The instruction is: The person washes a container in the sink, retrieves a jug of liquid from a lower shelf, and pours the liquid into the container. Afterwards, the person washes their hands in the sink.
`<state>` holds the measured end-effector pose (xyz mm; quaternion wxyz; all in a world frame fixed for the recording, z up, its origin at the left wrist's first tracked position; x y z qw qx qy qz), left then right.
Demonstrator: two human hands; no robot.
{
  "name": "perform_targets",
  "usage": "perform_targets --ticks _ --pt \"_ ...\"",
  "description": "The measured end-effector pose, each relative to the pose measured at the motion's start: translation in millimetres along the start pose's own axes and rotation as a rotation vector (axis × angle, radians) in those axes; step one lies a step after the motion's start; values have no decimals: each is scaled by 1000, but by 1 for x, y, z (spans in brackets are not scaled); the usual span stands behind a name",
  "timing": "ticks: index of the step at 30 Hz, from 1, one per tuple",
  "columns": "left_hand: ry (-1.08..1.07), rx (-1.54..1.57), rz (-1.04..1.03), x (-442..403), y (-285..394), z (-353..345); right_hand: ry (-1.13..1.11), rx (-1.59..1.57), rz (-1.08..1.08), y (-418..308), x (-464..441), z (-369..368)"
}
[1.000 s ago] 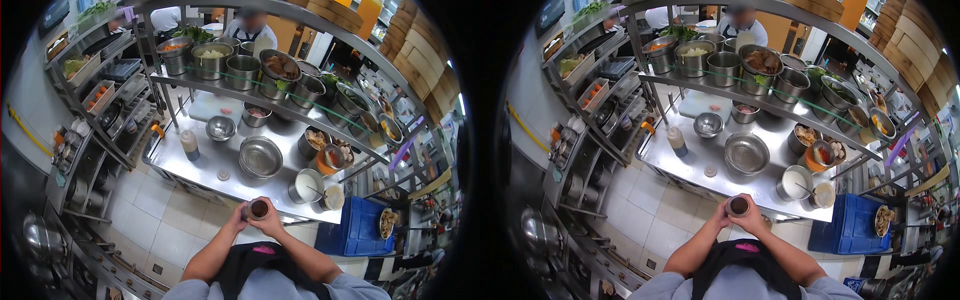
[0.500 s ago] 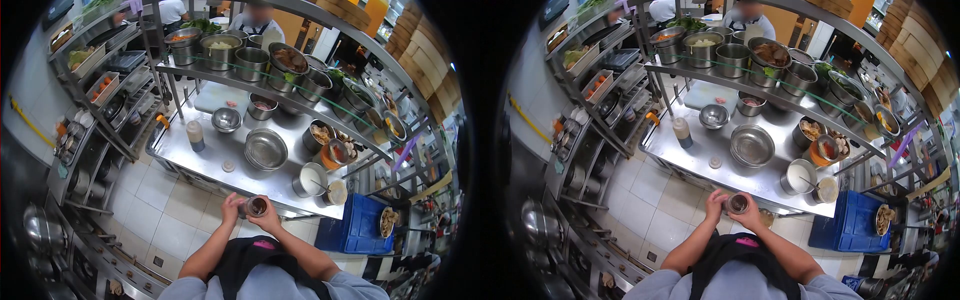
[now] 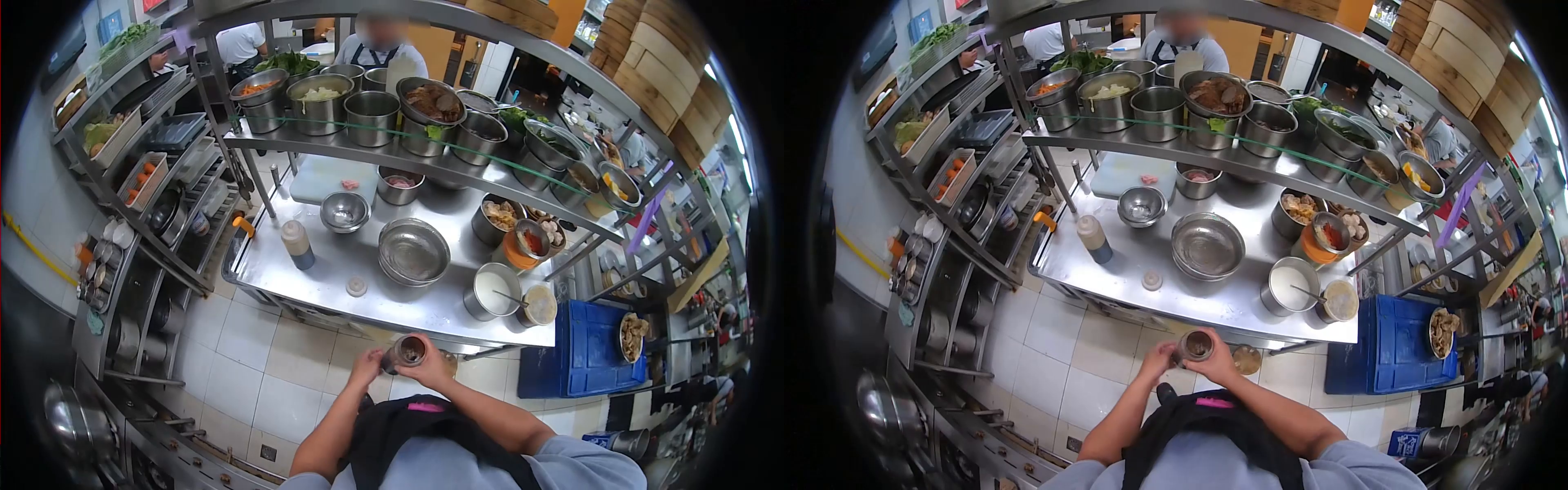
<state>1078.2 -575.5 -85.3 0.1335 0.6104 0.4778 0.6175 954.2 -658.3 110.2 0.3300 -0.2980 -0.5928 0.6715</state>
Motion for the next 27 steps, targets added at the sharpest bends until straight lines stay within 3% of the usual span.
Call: perform_targets --ticks 2,4,8,10,13,17,20,24,27 --pt "68 -509 -424 6 72 14 45 44 -6 -9 2 9" --pt "135 -687 -625 48 162 16 55 26 -13 13 1 20" --pt "103 -834 -688 129 308 6 118 22 -10 22 2 43" --pt "87 -793 -957 156 361 1 159 -36 -14 23 2 54" --pt "174 -714 -1079 171 412 14 196 -4 21 18 -3 71" --pt "290 -651 -1257 181 455 23 264 33 40 7 -16 88" --pt "226 -530 -1261 149 451 32 299 46 59 24 -25 101" --pt "275 -459 -1192 134 408 36 397 -18 111 22 -39 116" --pt "453 -302 -1260 127 369 55 462 -33 72 46 -46 126"
Point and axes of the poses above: each hand's wrist, its own x-axis away from the middle knuckle, its own z-axis out of the back of the hand, y = z × x, the point moved 10 cm from there along -x, towards the middle knuckle, and after that the axes turned 11 degrees about -x, right-handed, at the moved point
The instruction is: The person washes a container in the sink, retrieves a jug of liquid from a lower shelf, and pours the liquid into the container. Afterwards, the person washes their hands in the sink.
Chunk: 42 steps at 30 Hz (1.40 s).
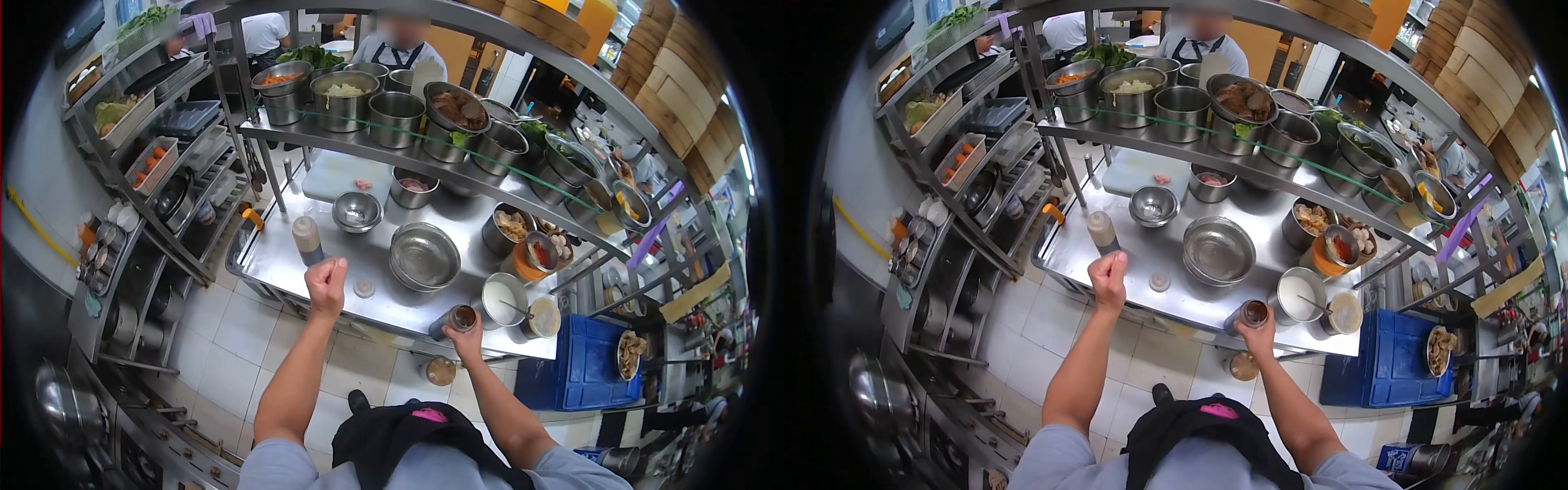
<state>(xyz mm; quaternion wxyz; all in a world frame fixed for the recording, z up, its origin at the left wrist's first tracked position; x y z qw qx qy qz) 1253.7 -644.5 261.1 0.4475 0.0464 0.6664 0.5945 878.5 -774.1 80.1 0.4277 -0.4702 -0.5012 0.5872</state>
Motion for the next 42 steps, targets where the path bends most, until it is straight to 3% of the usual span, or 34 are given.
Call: perform_targets --ticks 3,9,10,12,16,18,24,25,31,33,36,42 --pt "22 132 75 6 -19 -3 -21 22 13 -3 -5 -3" --pt "-556 -152 514 -67 -38 -75 -93 3 15 -12 -3 -10" --pt "-553 -152 513 -85 -42 -82 -95 3 18 -10 -4 -9" --pt "-822 -313 658 -83 -66 -108 -108 23 26 -4 -5 -7" --pt "-836 -357 588 -79 -75 -126 -108 53 41 -2 -6 -2" --pt "-666 -58 321 -62 -74 -138 -143 45 43 -5 -4 -5" --pt "-639 127 611 101 -140 -140 -179 33 42 -2 -2 -7" --pt "-696 99 758 138 -160 -141 -188 33 42 -4 2 -10" --pt "-574 278 1020 276 -184 -137 -283 36 -56 -44 41 -50" --pt "-529 564 1413 323 -187 -148 -319 2 -53 -43 51 -62" --pt "-475 838 1378 313 -147 -147 -442 -76 -63 -46 67 -88" --pt "-315 726 1259 304 -170 -125 -544 -52 -42 -63 86 -116"
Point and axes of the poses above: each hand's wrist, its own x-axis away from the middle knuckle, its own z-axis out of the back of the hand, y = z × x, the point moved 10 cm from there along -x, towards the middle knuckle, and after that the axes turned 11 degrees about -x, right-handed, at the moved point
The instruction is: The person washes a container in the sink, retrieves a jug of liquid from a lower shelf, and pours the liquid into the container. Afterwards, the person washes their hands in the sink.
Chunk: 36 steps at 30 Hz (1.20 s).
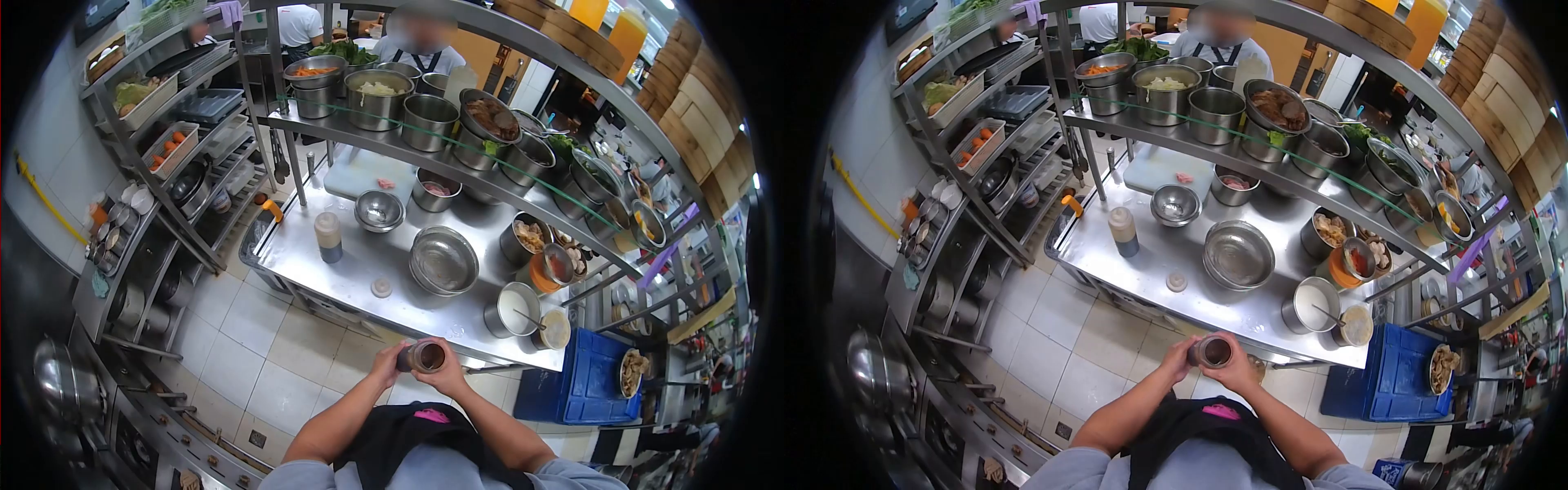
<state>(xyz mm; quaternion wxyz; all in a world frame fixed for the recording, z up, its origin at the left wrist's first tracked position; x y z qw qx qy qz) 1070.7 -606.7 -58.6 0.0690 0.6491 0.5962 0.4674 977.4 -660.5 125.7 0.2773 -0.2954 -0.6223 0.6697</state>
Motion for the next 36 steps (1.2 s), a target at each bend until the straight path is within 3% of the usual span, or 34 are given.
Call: perform_targets --ticks 1,3,10,15,17,21,23,24,26,36 --pt "0 0 0 -5 -3 5 -17 53 -11 0 1 -4" --pt "107 -151 -189 -10 15 19 -42 57 -9 -10 3 -12" --pt "289 51 -244 9 73 33 -101 50 -6 -17 6 -17" --pt "229 -204 -222 9 96 48 -16 9 -65 8 13 8" --pt "141 -515 -167 11 89 34 7 -43 -62 7 13 12" --pt "38 -575 -223 18 54 4 28 -45 -11 -8 13 10" --pt "-25 -217 65 37 27 -12 26 -49 2 -17 13 5" --pt "-26 -219 66 41 29 -14 17 -35 12 -27 12 1" --pt "-292 194 202 52 22 -45 8 -21 21 -37 10 -7" --pt "-265 190 182 28 7 -7 -122 49 -14 -42 6 -40"
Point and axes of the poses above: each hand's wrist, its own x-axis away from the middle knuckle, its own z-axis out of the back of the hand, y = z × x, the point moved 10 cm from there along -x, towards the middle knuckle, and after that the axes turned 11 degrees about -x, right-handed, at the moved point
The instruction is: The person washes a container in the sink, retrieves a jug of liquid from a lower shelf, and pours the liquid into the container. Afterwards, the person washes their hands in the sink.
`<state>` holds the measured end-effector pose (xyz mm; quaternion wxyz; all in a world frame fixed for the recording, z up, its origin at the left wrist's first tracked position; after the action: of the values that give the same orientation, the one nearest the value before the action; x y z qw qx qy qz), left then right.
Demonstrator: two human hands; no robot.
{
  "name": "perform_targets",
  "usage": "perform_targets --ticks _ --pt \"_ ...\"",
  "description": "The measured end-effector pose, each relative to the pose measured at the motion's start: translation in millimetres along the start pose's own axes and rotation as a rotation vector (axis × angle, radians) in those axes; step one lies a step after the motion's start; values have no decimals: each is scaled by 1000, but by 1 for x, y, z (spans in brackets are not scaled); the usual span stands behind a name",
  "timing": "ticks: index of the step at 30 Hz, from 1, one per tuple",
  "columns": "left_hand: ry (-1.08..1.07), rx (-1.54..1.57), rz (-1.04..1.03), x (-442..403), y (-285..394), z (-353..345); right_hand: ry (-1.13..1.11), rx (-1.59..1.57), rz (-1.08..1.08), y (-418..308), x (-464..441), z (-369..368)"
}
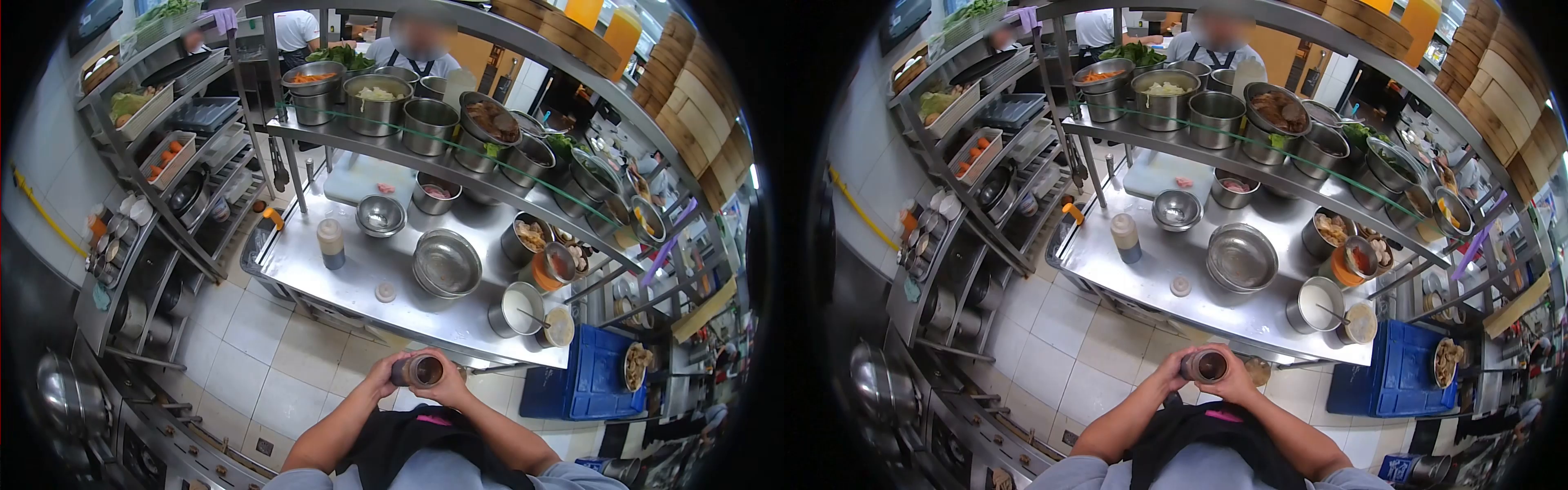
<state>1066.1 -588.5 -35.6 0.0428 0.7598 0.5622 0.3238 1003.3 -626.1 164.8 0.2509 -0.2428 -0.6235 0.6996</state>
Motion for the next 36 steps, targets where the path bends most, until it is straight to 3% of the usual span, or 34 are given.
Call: perform_targets --ticks 6,11,16,19,21,30,36 --pt "176 -152 -87 8 31 10 26 -57 -26 7 -6 0" --pt "202 -64 -323 14 70 32 45 -23 -17 7 -14 7" --pt "362 46 -391 38 108 81 100 6 38 2 -26 30" --pt "463 24 -378 59 112 109 154 1 19 15 -33 57" --pt "496 33 -360 70 108 123 303 88 -37 30 -36 86" --pt "604 96 -231 96 54 172 697 75 49 71 -38 167" --pt "576 21 -188 91 51 166 742 35 47 85 -38 185"
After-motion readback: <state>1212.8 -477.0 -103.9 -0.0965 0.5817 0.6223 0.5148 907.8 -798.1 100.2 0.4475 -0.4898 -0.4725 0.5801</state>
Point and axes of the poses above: each hand's wrist, its own x-axis away from the middle knuckle, its own z-axis out of the back of the hand, y = z × x, the point moved 10 cm from there along -x, towards the middle knuckle, and after that the axes turned 11 degrees about -x, right-handed, at the moved point
